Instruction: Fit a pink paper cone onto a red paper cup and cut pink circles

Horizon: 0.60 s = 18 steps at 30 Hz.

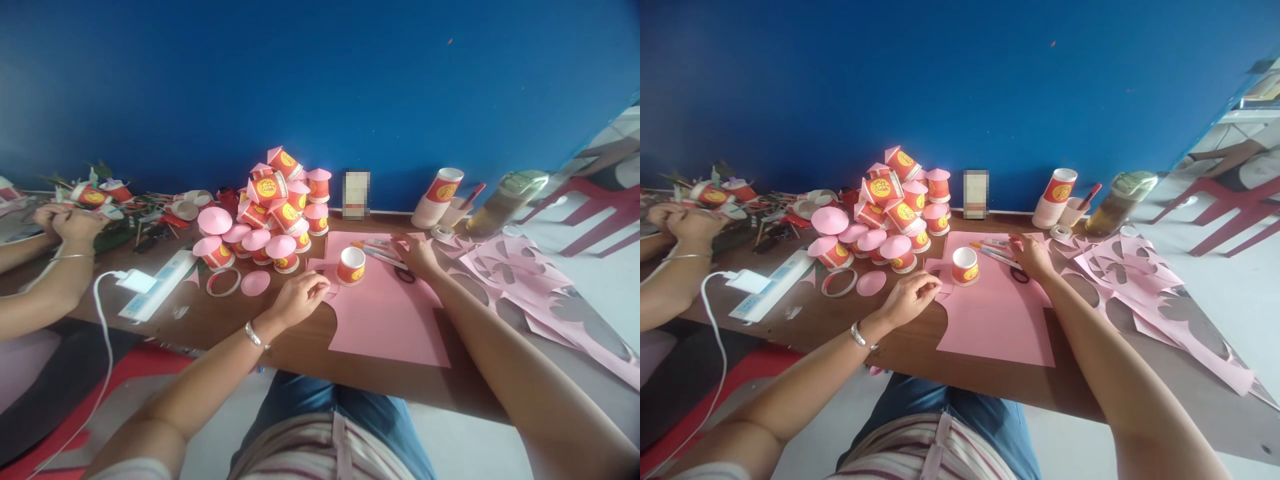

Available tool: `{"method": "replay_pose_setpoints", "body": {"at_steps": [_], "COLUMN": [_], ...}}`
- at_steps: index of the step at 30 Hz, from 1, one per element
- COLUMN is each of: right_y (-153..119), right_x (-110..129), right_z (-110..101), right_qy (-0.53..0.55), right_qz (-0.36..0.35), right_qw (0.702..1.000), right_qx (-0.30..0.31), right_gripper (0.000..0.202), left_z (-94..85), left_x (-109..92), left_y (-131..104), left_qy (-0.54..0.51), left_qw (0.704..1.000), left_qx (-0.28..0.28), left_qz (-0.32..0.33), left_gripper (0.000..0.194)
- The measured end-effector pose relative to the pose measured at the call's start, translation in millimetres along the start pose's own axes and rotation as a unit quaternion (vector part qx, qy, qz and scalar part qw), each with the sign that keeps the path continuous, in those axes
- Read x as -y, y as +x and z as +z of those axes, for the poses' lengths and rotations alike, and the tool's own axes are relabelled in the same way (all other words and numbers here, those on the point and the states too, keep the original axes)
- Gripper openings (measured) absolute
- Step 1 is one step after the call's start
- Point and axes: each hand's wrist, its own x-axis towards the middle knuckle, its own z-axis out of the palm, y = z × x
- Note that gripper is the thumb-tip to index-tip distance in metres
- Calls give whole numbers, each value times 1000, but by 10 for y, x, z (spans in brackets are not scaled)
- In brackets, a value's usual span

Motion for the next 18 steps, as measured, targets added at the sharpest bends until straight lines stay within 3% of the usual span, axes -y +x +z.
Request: {"method": "replay_pose_setpoints", "body": {"at_steps": [5, 9, 18], "right_y": [-110, -323, -686], "right_x": [123, 333, 681], "right_z": [-80, -136, 10], "right_qy": [-6, 9, 91], "right_qz": [-28, -113, -152], "right_qw": [997, 988, 984], "right_qx": [-65, -100, -27], "right_gripper": [32, 32, 42], "left_z": [-57, -96, -53], "left_x": [44, 19, 30], "left_y": [11, -7, -22], "left_qy": [50, 87, 81], "left_qw": [998, 996, 997], "left_qx": [14, 37, 17], "left_qz": [-17, -1, 13], "left_gripper": [18, 21, 25]}}
